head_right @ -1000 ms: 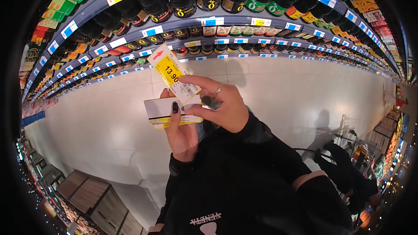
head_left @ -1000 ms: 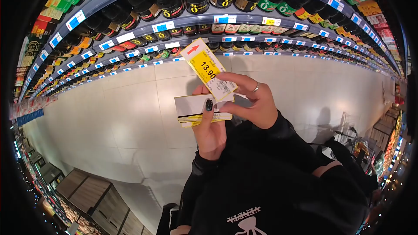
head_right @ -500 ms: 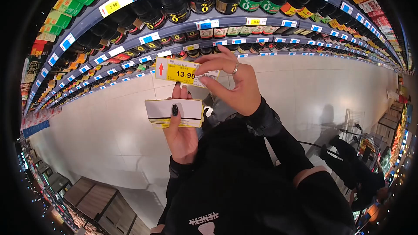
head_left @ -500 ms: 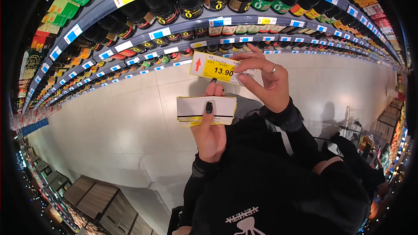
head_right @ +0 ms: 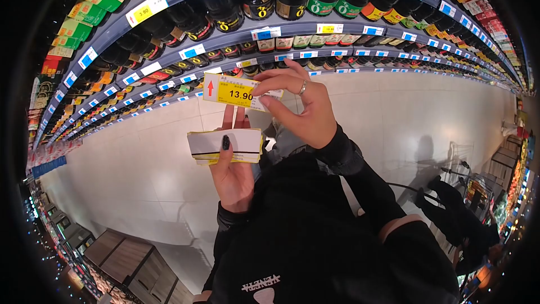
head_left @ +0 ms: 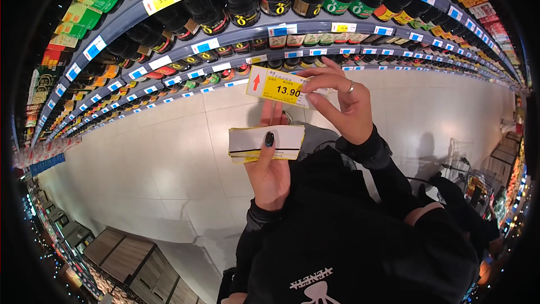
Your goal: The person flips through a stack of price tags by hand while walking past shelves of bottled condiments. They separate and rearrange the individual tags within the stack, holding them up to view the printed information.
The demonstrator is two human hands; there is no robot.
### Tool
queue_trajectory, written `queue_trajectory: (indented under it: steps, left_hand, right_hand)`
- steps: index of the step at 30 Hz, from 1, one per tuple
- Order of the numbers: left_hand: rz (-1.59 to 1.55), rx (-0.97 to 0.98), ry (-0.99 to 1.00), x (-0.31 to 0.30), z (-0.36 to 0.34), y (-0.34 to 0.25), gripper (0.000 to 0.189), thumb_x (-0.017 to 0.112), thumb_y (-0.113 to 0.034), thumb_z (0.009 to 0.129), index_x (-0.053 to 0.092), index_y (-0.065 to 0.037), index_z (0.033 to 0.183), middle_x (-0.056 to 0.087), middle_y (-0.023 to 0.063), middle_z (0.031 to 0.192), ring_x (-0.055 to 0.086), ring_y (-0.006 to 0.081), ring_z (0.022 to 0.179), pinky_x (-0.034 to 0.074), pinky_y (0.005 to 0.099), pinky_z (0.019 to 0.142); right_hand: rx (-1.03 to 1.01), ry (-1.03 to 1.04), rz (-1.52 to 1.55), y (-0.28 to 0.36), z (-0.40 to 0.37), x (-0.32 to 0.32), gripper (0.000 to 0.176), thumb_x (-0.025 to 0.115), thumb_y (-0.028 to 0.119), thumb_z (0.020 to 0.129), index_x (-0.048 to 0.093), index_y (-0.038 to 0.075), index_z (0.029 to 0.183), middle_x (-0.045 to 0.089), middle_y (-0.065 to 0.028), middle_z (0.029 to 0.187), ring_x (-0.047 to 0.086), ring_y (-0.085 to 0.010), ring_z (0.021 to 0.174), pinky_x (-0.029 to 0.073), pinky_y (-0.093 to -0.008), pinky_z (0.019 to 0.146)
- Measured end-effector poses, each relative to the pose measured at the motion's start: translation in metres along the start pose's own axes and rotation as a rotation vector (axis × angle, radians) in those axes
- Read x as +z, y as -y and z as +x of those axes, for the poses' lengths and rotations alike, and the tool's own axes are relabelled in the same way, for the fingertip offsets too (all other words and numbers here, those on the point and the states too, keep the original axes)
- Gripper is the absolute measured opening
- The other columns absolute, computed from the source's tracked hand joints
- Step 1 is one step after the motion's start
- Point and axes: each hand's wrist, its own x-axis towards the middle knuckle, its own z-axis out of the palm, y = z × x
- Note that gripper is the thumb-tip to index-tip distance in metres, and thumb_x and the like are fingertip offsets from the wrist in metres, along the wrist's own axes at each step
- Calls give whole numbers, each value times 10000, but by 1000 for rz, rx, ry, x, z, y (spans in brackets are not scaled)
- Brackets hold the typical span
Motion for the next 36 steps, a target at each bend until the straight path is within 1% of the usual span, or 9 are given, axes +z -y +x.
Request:
queue_trajectory:
  steps: [3,9,15,17,20,22,29,35,36]
  left_hand:
    - [4,-40,67,-6,-1,2,478,517,-20,828,308,-62,1256,295,188,1362,280,287,1276,256,416,1054]
    - [-25,-54,74,4,2,5,564,532,-19,818,262,-101,1306,289,132,1366,256,273,1284,240,418,1057]
    - [79,-13,-13,2,-2,7,588,469,-47,855,154,-40,1351,247,136,1390,227,283,1299,216,412,1069]
    - [57,7,-2,-1,-2,8,560,480,-39,853,191,-16,1332,286,136,1371,255,263,1289,230,412,1065]
    - [76,15,4,-1,-3,11,532,499,-31,846,242,-24,1312,349,137,1327,298,257,1265,257,412,1055]
    - [63,22,-31,-3,-5,11,486,503,-20,847,291,-31,1284,383,122,1291,361,236,1210,304,395,1021]
    - [73,13,-158,-9,-7,9,443,477,16,851,327,-25,1266,405,121,1265,412,238,1176,376,375,973]
    - [86,53,-4,3,-5,4,464,441,-4,872,282,-17,1308,332,143,1342,315,251,1264,289,396,1043]
    - [87,53,-6,2,-5,5,464,441,-4,872,282,-17,1308,332,143,1342,315,251,1264,289,396,1043]
  right_hand:
    - [-70,45,-183,-2,0,0,150,612,59,739,647,109,876,643,-42,920,570,-191,959,269,-400,978]
    - [3,334,30,-9,-13,12,202,573,18,743,638,110,911,634,-21,869,563,-196,890,321,-352,891]
    - [179,268,299,0,-18,13,126,588,65,782,611,24,899,612,-83,906,561,-222,853,387,-314,827]
    - [229,203,384,3,-18,17,137,606,96,788,606,5,890,606,-93,911,561,-211,834,408,-295,791]
    - [160,235,138,1,-18,19,195,640,155,780,604,-16,868,597,-90,912,559,-167,815,423,-272,742]
    - [332,223,216,1,-15,18,196,642,153,781,614,-30,846,596,-85,901,558,-148,815,422,-265,735]
    - [364,183,223,-8,-13,14,142,633,101,782,645,-27,843,607,-96,921,561,-158,864,427,-255,753]
    - [118,-110,234,0,-6,-4,107,624,15,750,665,7,848,611,-98,998,543,-250,1009,368,-366,918]
    - [-19,-111,41,1,-7,-8,109,642,-2,716,669,20,819,619,-87,969,541,-263,1021,326,-405,951]
